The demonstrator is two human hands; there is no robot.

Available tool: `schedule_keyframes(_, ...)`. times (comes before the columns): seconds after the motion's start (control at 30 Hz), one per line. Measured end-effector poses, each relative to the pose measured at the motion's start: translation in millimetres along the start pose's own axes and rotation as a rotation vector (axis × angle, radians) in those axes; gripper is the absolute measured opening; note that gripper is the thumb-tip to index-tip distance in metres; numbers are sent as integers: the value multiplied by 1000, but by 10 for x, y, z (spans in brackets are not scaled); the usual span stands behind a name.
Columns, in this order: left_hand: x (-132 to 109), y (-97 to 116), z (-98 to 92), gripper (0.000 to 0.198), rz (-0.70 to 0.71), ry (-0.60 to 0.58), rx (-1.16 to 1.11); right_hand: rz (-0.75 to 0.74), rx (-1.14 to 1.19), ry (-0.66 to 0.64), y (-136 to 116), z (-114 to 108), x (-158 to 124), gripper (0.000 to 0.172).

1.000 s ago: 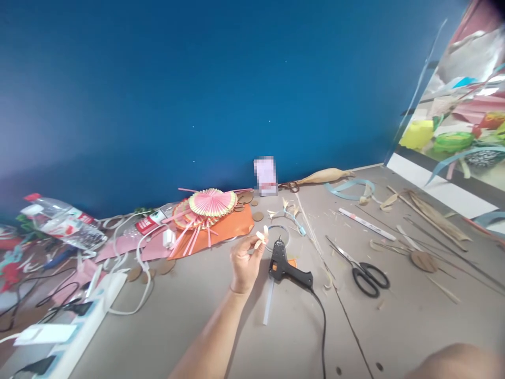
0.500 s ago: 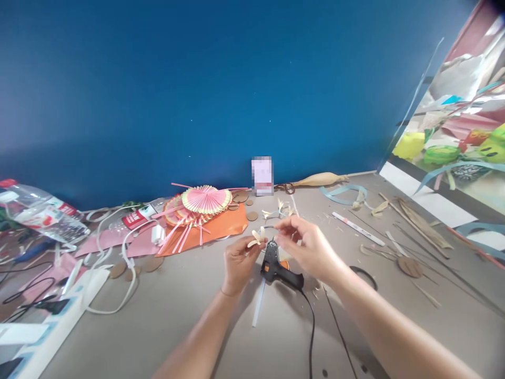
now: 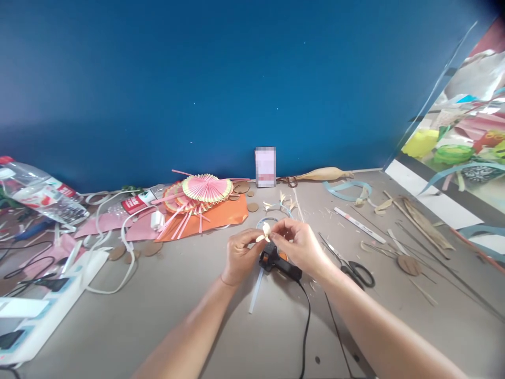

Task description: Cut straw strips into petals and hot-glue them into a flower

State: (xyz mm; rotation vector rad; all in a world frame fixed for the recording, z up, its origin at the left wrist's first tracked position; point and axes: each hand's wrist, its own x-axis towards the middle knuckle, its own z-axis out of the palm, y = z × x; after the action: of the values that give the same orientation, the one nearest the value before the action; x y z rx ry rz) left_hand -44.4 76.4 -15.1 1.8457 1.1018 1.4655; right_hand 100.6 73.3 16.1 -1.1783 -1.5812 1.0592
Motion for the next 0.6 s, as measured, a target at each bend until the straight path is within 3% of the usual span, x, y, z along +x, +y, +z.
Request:
schedule_keyframes(0.3, 4, 20, 19, 10, -46, 6, -30, 2, 141, 58, 19, 55, -35, 8)
schedule_keyframes(0.6, 21, 36, -6, 12, -96, -29, -35, -62, 186, 19, 128, 61, -31, 8)
